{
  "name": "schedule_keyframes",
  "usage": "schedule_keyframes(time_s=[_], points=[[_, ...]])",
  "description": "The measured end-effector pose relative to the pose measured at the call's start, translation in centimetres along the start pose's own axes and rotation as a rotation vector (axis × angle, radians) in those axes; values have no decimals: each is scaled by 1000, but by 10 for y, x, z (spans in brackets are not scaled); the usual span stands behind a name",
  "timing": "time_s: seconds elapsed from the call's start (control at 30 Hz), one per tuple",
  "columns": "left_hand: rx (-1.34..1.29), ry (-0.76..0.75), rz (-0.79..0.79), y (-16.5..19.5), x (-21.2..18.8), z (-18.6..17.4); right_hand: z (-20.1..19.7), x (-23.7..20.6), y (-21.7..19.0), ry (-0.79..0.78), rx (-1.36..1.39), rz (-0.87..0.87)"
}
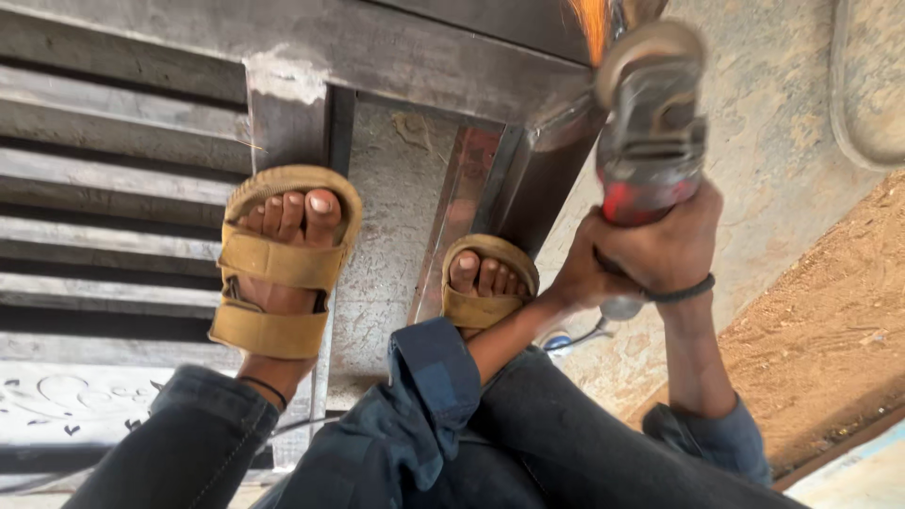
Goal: The person sits on a stool and uses an angle grinder to grind weld seams on a metal frame resting across their legs, producing sparks as the disc works along the joints. They reposition the grinder on different weld points of the frame throughout the episode.
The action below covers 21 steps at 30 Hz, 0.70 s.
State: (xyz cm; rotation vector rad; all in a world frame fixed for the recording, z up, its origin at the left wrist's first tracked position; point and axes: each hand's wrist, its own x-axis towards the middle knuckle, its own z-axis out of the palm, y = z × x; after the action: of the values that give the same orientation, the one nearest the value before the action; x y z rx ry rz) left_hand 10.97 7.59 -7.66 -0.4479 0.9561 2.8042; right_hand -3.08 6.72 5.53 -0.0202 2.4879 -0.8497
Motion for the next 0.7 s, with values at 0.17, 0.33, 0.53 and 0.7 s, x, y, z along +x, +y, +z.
schedule_keyframes(time_s=[0.17,0.33,0.53,0.7], points=[[156,-28,44,-6,1,-1,3,0,-3,-177,53,-118],[-103,63,-108,16,4,4,1,0,-2,-57,-52,-72],[-11,33,-104,25,3,9,-2,-4,0,-187,20,-125],[-126,-20,-99,12,0,8,-5,-8,2,-94,53,-54]])
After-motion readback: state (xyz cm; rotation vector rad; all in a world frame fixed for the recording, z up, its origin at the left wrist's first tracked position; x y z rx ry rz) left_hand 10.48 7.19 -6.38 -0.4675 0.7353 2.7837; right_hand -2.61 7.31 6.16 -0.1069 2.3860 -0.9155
